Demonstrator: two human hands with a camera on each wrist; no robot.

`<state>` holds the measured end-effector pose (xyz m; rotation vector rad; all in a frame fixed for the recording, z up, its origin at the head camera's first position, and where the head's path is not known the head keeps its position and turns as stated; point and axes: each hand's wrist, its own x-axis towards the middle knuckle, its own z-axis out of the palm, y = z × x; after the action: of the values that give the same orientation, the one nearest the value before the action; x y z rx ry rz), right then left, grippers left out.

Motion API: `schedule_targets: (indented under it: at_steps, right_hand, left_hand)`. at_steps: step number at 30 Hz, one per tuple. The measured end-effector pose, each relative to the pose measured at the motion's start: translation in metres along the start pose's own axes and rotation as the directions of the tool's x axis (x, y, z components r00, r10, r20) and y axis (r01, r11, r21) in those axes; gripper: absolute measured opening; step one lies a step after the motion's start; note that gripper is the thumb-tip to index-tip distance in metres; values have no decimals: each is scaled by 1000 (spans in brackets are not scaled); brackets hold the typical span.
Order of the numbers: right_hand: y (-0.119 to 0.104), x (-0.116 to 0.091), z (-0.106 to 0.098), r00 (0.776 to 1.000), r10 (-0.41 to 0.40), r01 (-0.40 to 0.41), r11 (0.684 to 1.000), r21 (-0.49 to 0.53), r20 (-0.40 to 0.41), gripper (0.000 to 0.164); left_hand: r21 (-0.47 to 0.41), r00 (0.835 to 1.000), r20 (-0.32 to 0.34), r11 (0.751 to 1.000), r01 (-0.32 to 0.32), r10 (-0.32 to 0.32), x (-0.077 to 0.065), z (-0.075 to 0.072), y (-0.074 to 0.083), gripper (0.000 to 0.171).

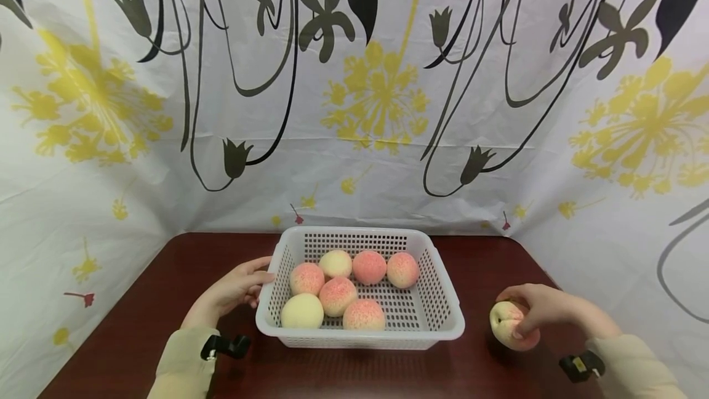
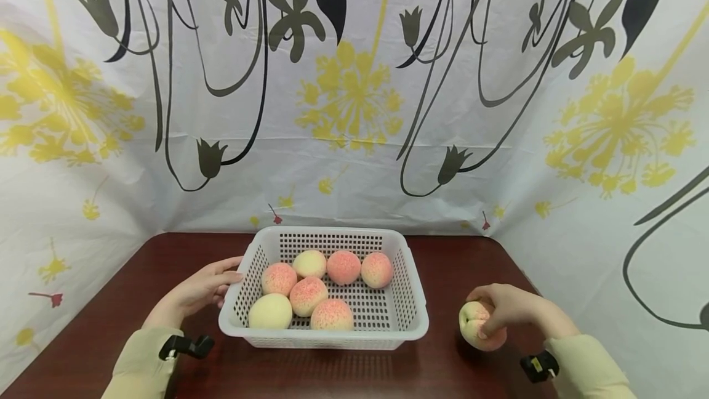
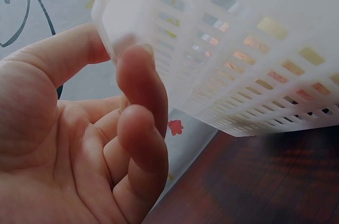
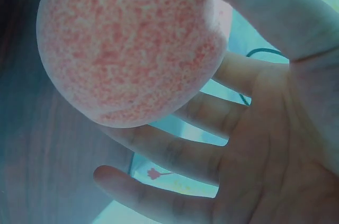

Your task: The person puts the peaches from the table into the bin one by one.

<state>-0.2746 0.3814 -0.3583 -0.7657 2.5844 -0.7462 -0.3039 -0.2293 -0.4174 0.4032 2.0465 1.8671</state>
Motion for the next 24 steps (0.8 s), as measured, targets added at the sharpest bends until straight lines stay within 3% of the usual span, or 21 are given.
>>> schedule_targets:
  at_steps: [14, 21, 24]
  right_hand:
    - [-27, 6, -31, 998, -52, 51, 998, -28, -29, 55]
    - [-42, 17, -47, 999, -23, 23, 999, -28, -26, 56]
    - [-53, 22, -54, 999, -10, 7, 997, -79, -42, 58]
  left_hand:
    - [14, 1000, -6, 1000, 7, -7, 0, 0, 0, 68]
    - [17, 1000, -12, 1000, 16, -16, 2, -1, -1, 68]
    - [22, 1000, -11, 1000, 18, -18, 2, -1, -1, 68]
